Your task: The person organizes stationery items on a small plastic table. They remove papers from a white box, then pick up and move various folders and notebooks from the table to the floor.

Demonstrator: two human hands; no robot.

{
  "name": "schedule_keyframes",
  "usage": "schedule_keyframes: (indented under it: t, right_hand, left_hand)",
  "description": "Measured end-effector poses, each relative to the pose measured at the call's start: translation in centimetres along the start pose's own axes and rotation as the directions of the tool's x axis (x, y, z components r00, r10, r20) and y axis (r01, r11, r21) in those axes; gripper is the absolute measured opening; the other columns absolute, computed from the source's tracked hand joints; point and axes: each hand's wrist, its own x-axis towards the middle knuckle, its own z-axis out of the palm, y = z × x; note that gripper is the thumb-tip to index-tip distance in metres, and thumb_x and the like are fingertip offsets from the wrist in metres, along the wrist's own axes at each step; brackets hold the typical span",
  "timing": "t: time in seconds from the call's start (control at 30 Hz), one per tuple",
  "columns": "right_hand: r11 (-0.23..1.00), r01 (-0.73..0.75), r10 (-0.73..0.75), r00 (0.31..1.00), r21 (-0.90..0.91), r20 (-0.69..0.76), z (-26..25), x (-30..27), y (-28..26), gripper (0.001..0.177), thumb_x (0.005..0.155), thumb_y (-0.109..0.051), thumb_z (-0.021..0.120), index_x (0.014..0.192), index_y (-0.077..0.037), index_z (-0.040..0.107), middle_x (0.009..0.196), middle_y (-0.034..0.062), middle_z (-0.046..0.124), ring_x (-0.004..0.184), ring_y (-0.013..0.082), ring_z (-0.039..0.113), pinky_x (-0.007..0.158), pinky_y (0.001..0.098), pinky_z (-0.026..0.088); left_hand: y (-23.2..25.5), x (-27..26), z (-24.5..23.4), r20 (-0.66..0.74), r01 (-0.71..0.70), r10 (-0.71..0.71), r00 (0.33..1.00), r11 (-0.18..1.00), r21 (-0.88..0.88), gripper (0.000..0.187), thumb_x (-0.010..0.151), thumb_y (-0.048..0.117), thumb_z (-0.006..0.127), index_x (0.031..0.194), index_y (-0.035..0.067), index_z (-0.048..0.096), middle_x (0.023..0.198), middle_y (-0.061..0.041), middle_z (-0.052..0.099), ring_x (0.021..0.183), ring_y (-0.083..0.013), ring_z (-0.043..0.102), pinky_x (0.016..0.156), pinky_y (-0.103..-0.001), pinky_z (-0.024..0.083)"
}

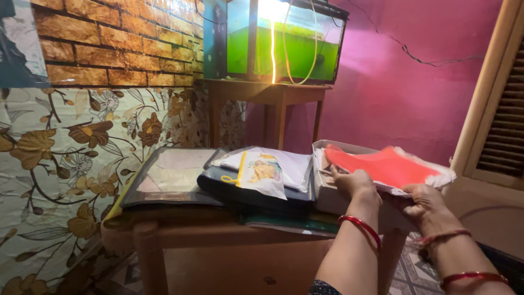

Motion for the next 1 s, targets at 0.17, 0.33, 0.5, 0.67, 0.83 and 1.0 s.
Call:
schedule_keyframes:
  t: [0.17,0.33,0.5,0.67,0.83,1.0]
  right_hand:
    - [0.969,0.125,-0.145,0.986,0.215,0.083,-1.8,-4.9,-0.1,0.022,0.091,0.011,0.057,0.113,0.011,0.06,0.11,0.0218,0.071,0.098,0.0332,0.075,0.082,0.0413,0.067]
    - [0.908,0.148,-0.192,0.979,0.393,0.074,-6.3,-7.8,-1.7,0.022,0.093,0.009,0.056,0.115,0.012,0.059,0.119,0.0227,0.068,0.11,0.0355,0.072,0.095,0.0474,0.064]
    - [0.859,0.118,-0.123,0.992,0.498,-0.022,-16.7,-7.3,-1.9,0.023,0.099,-0.002,0.058,0.118,0.012,0.057,0.118,0.0222,0.068,0.107,0.0363,0.072,0.093,0.0494,0.063]
    - [0.9,0.247,-0.183,0.962,0.358,-0.203,-26.4,-10.1,-1.6,0.027,0.105,-0.01,0.061,0.124,0.008,0.057,0.121,0.0198,0.068,0.109,0.0354,0.07,0.096,0.0489,0.06]
    - [0.872,0.325,-0.157,0.894,0.365,-0.42,-33.5,-15.2,0.7,0.026,0.101,-0.006,0.062,0.126,0.003,0.056,0.123,0.0152,0.067,0.112,0.0332,0.069,0.098,0.0507,0.062]
    - [0.863,0.322,-0.049,0.82,0.389,-0.57,-35.2,-21.7,4.1,0.03,0.096,-0.006,0.062,0.125,0.001,0.058,0.12,0.0136,0.069,0.108,0.031,0.071,0.098,0.0499,0.06]
  left_hand:
    - [-3.7,0.6,0.8,0.132,-0.038,0.081,0.988,0.952,-0.303,0.081,0.083,-0.022,0.035,0.152,0.018,0.046,0.141,-0.01,0.063,0.118,-0.0243,0.07,0.099,-0.034,0.058]
    - [-7.2,-2.1,2.7,0.249,-0.093,0.161,0.955,0.96,-0.263,0.081,0.08,-0.023,0.037,0.152,0.014,0.047,0.136,-0.013,0.068,0.114,-0.0222,0.07,0.096,-0.031,0.057]
    - [-12.7,-5.5,4.3,0.365,-0.062,0.163,0.917,0.96,-0.274,0.08,0.078,-0.024,0.039,0.149,0.01,0.053,0.138,-0.006,0.065,0.119,-0.0163,0.068,0.1,-0.027,0.054]
    - [-20.1,-8.9,5.3,0.459,0.016,0.084,0.884,0.977,-0.211,0.08,0.073,-0.025,0.037,0.143,0.009,0.058,0.129,-0.006,0.071,0.116,-0.0157,0.069,0.1,-0.027,0.053]
    - [-28.3,-9.8,4.2,0.5,0.085,0.006,0.866,0.984,-0.158,0.078,0.072,-0.024,0.037,0.138,0.009,0.064,0.126,-0.006,0.073,0.112,-0.0164,0.069,0.097,-0.025,0.052]
    - [-34.8,-10.7,1.4,0.409,0.246,-0.245,0.879,0.968,0.051,0.076,0.077,-0.021,0.038,0.141,0.013,0.062,0.126,-0.004,0.071,0.108,-0.0174,0.069,0.09,-0.028,0.052]
